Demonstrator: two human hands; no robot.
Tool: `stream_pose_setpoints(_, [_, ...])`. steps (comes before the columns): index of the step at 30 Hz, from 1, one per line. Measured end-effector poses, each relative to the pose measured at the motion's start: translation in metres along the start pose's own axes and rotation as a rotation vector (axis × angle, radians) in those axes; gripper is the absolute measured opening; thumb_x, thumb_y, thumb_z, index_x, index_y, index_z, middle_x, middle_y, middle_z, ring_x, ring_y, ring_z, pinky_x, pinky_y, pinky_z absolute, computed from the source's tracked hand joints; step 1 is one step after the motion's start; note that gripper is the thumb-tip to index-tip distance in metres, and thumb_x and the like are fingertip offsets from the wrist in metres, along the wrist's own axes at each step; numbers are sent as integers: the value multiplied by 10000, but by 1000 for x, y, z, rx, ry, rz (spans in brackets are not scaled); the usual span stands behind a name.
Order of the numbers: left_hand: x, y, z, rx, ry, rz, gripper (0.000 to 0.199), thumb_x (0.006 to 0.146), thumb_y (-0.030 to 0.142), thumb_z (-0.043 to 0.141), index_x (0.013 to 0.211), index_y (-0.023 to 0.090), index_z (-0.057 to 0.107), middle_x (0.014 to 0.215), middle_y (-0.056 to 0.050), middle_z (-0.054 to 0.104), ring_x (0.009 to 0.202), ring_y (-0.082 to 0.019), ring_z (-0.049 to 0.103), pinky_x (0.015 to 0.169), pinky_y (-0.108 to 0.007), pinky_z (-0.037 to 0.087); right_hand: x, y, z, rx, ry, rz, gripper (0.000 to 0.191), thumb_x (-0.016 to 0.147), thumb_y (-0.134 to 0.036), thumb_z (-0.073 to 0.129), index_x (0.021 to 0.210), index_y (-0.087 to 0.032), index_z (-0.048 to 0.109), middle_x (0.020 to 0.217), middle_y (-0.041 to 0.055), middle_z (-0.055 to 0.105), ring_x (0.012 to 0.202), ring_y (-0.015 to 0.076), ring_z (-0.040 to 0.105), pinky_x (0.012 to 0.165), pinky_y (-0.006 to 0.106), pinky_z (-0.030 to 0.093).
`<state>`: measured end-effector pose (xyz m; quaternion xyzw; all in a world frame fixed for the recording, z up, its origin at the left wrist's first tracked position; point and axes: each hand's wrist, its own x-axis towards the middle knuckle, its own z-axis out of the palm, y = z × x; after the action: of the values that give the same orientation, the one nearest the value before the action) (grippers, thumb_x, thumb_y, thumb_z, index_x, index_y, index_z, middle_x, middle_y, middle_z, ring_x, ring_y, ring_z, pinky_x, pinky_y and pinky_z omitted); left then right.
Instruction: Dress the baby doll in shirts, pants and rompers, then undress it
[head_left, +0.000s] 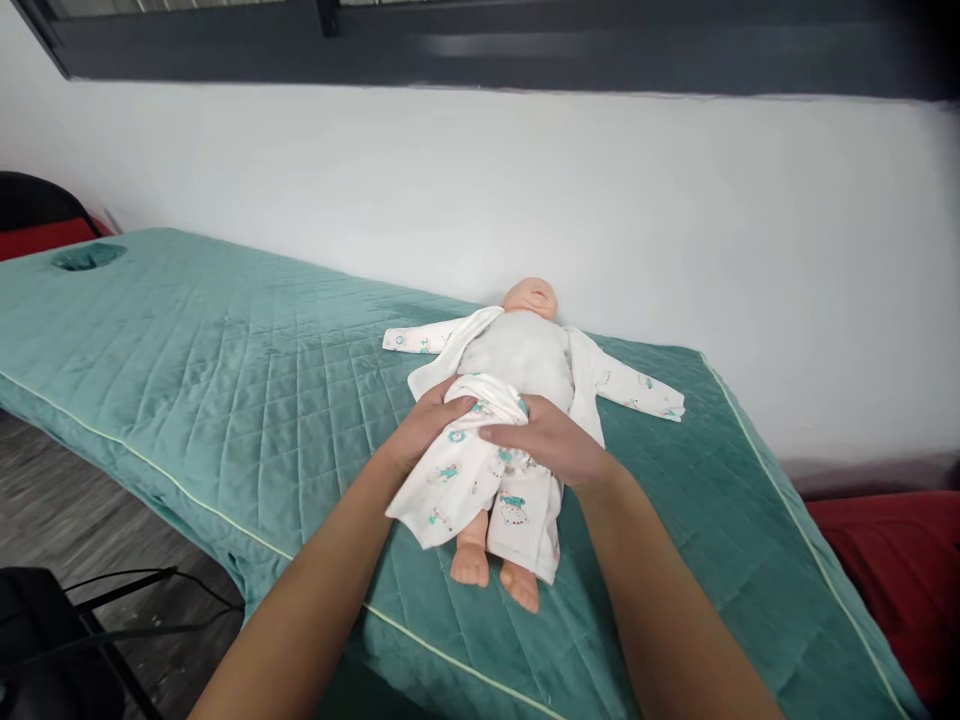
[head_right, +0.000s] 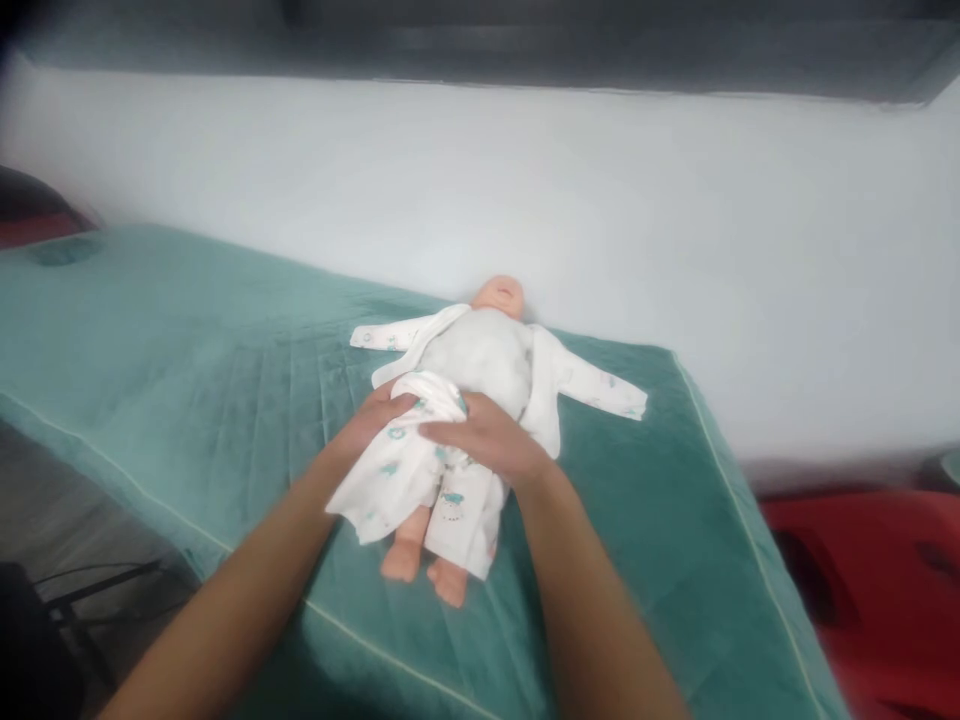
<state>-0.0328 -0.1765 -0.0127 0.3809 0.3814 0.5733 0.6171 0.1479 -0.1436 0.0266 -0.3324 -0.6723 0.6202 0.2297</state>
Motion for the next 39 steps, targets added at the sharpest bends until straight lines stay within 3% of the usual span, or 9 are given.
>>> stream_pose_setpoints(4, [-2, 0, 1, 8, -153, -10, 642, 613, 464, 850, 1141, 140, 678, 950, -78, 730, 819, -201, 654, 727, -273, 484, 3, 7, 0, 256, 156, 17, 353, 734, -365, 785, 1023, -182, 695, 898, 40, 745, 789, 209, 679, 718, 317, 527])
stream_pose_setpoints(6, [-1, -2, -1, 19, -264, -10, 656, 568, 416, 883, 1129, 138, 686, 954, -82, 731, 817, -207, 659, 729, -275, 488, 4, 7, 1, 280, 192, 10, 352, 726, -378, 790, 999, -181, 685, 859, 35, 737, 739, 197, 666, 683, 309, 521])
stream_pose_setpoints(8, [1, -5, -4, 35, -287, -18, 586, 554, 372, 895, 1049, 119, 708, 903, -79, 733, 757, -191, 654, 707, -273, 488, 4, 5, 4, 241, 204, -4, 356, 731, -405, 785, 988, -184, 678, 841, 28, 729, 711, 187, 651, 655, 302, 511])
stream_pose_setpoints(11, [3, -9, -6, 3, -218, -17, 507, 564, 370, 888, 954, 96, 718, 838, -84, 731, 702, -180, 650, 682, -272, 487, 5, 4, 8, 118, 201, -38, 361, 757, -443, 761, 997, -187, 678, 862, 24, 723, 737, 182, 642, 660, 293, 503])
stream_pose_setpoints(17, [-12, -1, 7, -150, -70, 37, 512, 634, 384, 842, 1052, 122, 707, 884, -86, 742, 804, -223, 691, 748, -306, 510, 4, 0, 11, -71, 213, -84, 368, 814, -483, 683, 1038, -194, 713, 969, 38, 740, 839, 207, 654, 702, 302, 508])
stream_pose_setpoints(23, [-48, 12, 26, -231, -24, -52, 415, 736, 385, 776, 1045, 117, 703, 841, -74, 739, 718, -187, 676, 663, -272, 493, -4, -6, 13, -93, 173, -118, 399, 767, -474, 727, 1053, -197, 711, 966, 32, 742, 853, 213, 664, 749, 318, 508])
stream_pose_setpoints(28, [-81, 9, 40, -336, 39, -54, 322, 753, 325, 749, 1000, 120, 714, 806, -55, 719, 661, -143, 630, 654, -251, 485, -6, -2, 12, -353, 120, -191, 273, 793, -406, 676, 958, -190, 705, 953, 12, 729, 880, 207, 640, 778, 304, 464])
stream_pose_setpoints(34, [-128, 13, 62, -344, 140, -103, 224, 800, 271, 684, 970, 129, 720, 753, -43, 672, 620, -124, 572, 618, -243, 467, -5, 1, 12, -628, 76, -201, 137, 779, -321, 616, 768, -189, 652, 754, -10, 673, 741, 165, 566, 638, 254, 379])
stream_pose_setpoints(39, [-167, 10, 83, -410, 320, -160, 312, 788, 227, 707, 1095, 175, 714, 1054, -85, 716, 926, -206, 656, 800, -286, 528, -4, 2, 12, -738, 40, -186, 64, 704, -254, 640, 736, -204, 661, 754, -5, 685, 714, 158, 556, 627, 257, 346])
